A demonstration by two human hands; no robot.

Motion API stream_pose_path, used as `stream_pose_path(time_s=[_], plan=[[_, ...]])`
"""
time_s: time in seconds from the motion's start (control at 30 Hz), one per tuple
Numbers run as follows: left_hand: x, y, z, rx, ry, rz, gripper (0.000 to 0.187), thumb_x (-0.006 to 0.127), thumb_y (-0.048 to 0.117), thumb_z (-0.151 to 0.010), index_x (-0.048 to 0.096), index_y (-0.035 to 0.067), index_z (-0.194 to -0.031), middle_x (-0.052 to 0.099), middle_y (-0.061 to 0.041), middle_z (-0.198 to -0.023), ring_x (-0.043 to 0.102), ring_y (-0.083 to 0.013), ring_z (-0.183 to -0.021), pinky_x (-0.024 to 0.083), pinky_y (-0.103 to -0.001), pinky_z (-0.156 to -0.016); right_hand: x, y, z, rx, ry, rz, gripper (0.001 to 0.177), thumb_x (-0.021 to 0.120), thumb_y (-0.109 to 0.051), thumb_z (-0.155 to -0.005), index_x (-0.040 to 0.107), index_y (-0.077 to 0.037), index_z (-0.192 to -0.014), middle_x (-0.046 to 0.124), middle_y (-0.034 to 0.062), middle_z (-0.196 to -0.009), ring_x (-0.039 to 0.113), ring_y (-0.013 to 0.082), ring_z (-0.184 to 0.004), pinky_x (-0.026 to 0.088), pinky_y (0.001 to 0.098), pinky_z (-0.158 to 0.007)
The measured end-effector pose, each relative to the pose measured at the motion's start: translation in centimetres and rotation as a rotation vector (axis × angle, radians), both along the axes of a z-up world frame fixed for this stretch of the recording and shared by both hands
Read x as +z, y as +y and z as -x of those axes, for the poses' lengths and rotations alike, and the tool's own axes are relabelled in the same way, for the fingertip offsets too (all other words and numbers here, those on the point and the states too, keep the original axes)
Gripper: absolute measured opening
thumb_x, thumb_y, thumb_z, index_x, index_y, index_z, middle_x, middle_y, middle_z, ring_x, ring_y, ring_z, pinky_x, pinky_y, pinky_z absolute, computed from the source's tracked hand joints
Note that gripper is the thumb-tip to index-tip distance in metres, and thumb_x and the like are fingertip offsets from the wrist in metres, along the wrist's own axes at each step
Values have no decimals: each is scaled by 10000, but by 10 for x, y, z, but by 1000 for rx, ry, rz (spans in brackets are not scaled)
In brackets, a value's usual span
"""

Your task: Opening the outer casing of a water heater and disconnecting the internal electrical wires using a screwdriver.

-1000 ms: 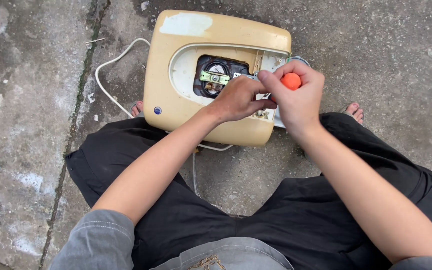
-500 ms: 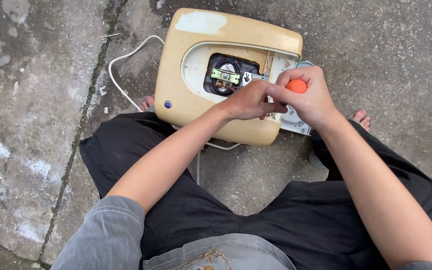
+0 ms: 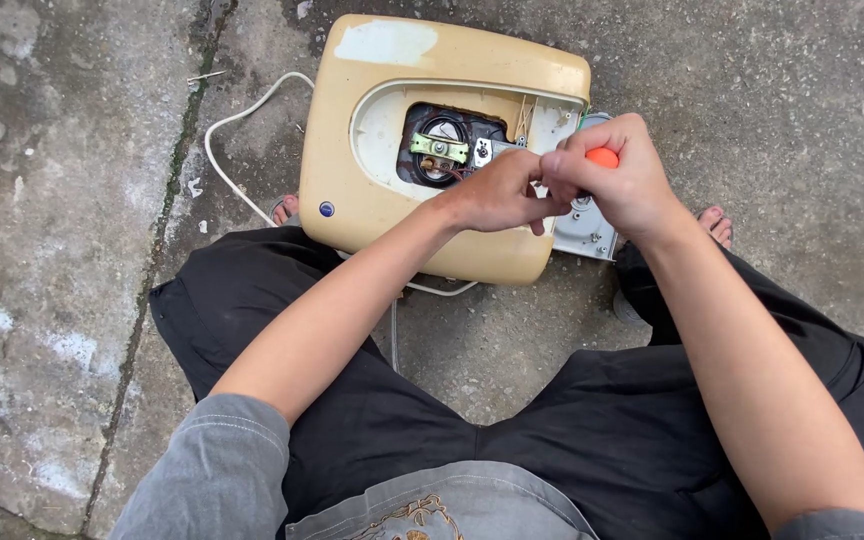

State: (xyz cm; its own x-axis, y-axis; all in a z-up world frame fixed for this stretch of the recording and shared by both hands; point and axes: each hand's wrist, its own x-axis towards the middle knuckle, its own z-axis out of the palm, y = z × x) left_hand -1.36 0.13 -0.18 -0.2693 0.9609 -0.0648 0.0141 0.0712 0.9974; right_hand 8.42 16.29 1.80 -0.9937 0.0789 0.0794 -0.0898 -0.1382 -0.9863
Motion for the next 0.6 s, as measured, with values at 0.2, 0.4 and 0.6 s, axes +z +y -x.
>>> stream_pose_path(time_s=[0.2,0.4,0.6], plan=[[-10,-1,-8,148,317,-52,56,789,253,-889,767,203,-877,556,47,-515,698,-141,-479,531,-248,-505,6,-62,-16,-787,-150,45,243,697,-244,-1009,556,-74,-907,528,61,-694,515,76,-619,486,190,-432],[3,-7,-9,-41,237,24,147,791,273,-809,751,160,-724,719,2,-596,700,-188,-538,557,-332,-615,20,-22,-6,247,30,49,477,565,-173,-921,534,-55,-460,321,-5,-421,351,89,-396,324,205,-369],[2,-3,-3,42,179,1,50,762,244,-882,749,202,-858,724,28,-669,751,-137,-561,579,-253,-574,28,-29,-8,-444,-200,-589,270,716,-287,-1001,715,-104,-802,589,62,-537,587,186,-587,472,302,-566]])
